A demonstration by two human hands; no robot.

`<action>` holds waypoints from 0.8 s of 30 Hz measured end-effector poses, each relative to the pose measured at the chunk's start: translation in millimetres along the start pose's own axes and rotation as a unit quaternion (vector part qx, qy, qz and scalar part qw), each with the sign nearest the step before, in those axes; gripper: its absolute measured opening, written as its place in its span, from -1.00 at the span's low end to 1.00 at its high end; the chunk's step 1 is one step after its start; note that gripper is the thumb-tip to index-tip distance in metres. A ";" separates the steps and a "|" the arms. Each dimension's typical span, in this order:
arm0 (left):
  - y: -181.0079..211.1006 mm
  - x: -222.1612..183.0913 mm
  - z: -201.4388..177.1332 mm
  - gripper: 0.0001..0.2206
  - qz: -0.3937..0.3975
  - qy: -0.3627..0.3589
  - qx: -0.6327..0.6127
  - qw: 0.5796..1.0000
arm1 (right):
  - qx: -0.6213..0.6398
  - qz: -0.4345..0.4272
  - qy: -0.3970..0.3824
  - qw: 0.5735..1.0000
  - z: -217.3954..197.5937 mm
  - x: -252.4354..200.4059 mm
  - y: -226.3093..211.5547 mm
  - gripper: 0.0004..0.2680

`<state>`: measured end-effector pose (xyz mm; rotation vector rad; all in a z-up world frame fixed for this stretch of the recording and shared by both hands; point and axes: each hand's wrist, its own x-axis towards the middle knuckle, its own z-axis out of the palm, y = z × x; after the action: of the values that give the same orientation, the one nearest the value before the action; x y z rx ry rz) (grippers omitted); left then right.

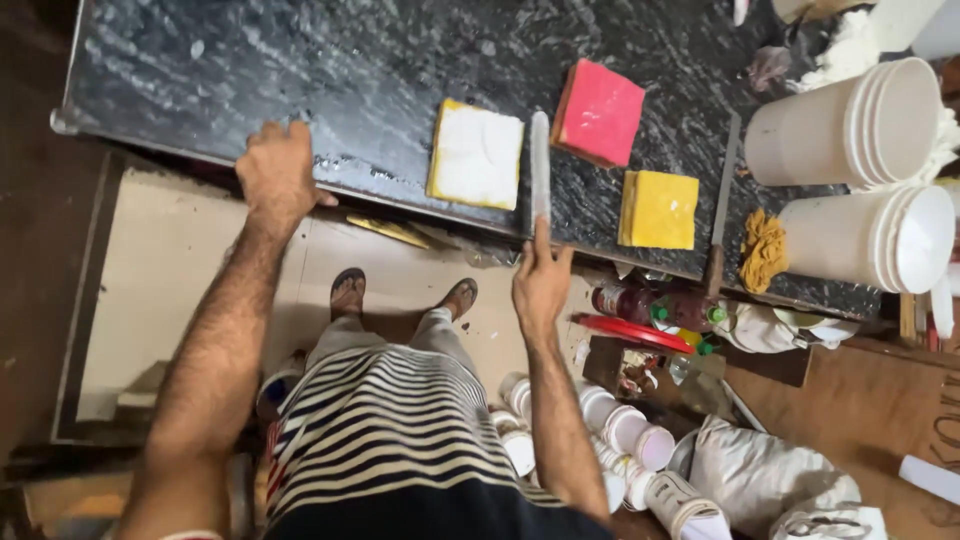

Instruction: Assembling square cake or pastry layers using cream and edible decorative sheets.

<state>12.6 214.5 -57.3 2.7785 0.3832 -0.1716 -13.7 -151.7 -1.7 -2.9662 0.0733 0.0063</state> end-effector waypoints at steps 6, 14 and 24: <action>3.4 0.6 -1.6 -0.17 -0.023 -0.022 -0.001 0.999 | 0.071 -0.086 -0.012 0.994 22.9 -19.4 -64.3 -0.65; -3.9 -2.7 12.1 -0.15 -0.009 0.009 -0.005 1.000 | 0.048 -0.092 -0.046 0.994 5.6 -48.5 1.6 -0.64; -1.5 1.3 12.0 -0.14 -0.008 -0.007 0.014 1.000 | 0.073 -0.053 0.002 0.996 19.7 -57.3 14.8 -0.61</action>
<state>12.5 212.2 -69.2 2.8014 0.4041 -0.2012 -71.6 -160.1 -23.2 -2.8193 -0.0799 -0.0191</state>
